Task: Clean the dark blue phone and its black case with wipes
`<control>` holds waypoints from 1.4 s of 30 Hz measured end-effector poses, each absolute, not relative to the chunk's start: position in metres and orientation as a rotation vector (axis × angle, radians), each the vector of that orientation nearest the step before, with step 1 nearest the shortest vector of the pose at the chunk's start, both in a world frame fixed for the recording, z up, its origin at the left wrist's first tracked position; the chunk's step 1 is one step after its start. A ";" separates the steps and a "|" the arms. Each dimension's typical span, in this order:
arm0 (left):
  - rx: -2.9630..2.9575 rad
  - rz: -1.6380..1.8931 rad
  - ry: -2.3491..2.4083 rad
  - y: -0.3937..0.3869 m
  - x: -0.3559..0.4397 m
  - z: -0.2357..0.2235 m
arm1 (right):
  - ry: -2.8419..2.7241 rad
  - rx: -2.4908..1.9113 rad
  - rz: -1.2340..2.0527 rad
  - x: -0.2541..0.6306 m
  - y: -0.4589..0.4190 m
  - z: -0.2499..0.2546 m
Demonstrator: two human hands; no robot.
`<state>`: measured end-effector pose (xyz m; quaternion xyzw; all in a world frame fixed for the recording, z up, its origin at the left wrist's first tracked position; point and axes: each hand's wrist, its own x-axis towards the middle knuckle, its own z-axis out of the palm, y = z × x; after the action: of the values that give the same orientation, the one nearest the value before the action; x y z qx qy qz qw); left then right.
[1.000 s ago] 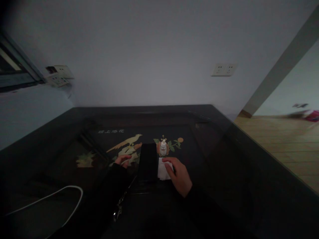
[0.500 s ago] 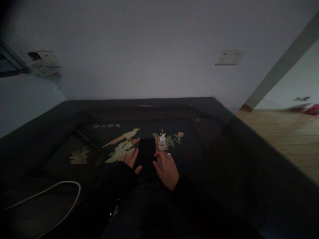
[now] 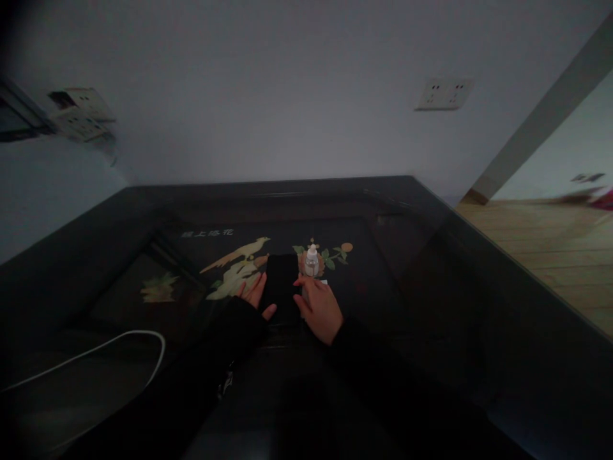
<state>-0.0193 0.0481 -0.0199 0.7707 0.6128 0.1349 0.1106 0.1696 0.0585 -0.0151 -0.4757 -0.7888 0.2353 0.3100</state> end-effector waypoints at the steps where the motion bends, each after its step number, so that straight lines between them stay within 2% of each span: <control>1: 2.266 0.400 1.804 0.048 -0.019 -0.020 | -2.089 -1.253 0.614 0.169 0.058 -0.015; 12: 2.433 0.458 1.714 0.041 -0.025 -0.034 | -2.099 -1.224 0.591 0.172 0.061 -0.017; 21: 2.465 0.551 1.828 0.049 -0.027 -0.054 | -2.098 -1.222 0.621 0.172 0.067 -0.019; 42: 2.492 0.566 1.817 0.053 -0.028 -0.056 | -2.186 -1.265 0.549 0.167 0.070 -0.015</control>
<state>-0.0283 0.0530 -0.0559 0.7947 0.5795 0.1806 0.0030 0.1673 0.0704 -0.0147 -0.4706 -0.8133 0.2040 0.2747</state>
